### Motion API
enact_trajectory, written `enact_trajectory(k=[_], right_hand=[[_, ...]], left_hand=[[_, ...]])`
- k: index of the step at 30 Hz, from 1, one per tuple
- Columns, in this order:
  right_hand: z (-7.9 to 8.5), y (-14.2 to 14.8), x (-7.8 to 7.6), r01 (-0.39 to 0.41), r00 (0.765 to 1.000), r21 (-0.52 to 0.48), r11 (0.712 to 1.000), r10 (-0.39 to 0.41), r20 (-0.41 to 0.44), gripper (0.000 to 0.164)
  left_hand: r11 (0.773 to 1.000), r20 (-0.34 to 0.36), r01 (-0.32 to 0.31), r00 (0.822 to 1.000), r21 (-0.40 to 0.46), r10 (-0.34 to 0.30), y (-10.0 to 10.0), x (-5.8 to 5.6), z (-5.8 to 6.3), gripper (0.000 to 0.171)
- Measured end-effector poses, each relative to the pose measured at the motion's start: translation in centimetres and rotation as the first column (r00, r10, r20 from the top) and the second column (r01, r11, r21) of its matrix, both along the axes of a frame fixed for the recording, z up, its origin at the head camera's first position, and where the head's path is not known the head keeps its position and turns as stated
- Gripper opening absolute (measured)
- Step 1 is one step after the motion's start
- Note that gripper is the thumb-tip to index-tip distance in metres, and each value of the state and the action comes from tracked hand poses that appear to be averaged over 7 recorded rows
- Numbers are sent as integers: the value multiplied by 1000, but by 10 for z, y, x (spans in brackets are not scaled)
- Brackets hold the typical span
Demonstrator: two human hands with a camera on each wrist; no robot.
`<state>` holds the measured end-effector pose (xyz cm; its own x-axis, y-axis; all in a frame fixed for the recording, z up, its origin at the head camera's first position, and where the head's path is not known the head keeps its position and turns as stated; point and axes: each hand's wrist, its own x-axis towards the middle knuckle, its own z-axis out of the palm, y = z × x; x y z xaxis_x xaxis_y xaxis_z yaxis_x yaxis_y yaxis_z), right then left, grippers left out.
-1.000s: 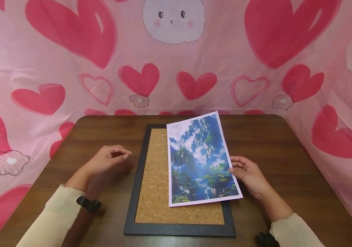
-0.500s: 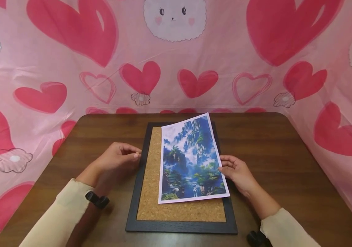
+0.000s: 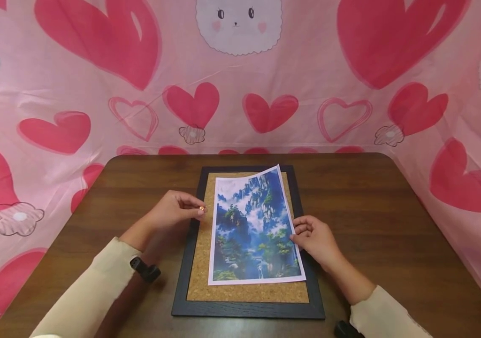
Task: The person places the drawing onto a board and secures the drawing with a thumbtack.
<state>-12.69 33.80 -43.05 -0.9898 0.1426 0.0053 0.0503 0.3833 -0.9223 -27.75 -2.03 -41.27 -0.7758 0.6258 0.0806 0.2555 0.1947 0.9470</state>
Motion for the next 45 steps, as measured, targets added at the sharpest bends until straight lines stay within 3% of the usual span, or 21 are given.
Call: enact_trajectory(k=[7, 16, 20, 25, 31, 36, 45], right_hand=[[0, 1, -1, 1, 1000, 19, 1000, -1, 16, 37], [0, 4, -4, -9, 1000, 13, 1000, 9, 17, 36], [0, 5, -4, -16, 1000, 7, 1000, 15, 19, 35], [1, 4, -3, -24, 999, 40, 999, 23, 27, 35], [4, 1, -1, -24, 999, 138, 990, 20, 33, 38], [4, -1, 1, -44, 998, 203, 978, 35, 46, 41], [5, -8, 4, -70, 997, 296, 953, 57, 53, 38]], left_hand=[[999, 23, 27, 999, 26, -27, 8, 0, -1, 26], [973, 120, 110, 983, 204, -137, 18, 1, -4, 22], [967, 119, 121, 981, 225, -150, 21, 2, -5, 23], [978, 117, 102, 985, 180, -124, 23, 4, -6, 32], [992, 63, 54, 996, 112, -61, 25, 4, -8, 27], [991, 41, 40, 998, 127, -46, 27, 3, -10, 23], [990, 83, 19, 996, 142, -31, 28, 4, -8, 25]])
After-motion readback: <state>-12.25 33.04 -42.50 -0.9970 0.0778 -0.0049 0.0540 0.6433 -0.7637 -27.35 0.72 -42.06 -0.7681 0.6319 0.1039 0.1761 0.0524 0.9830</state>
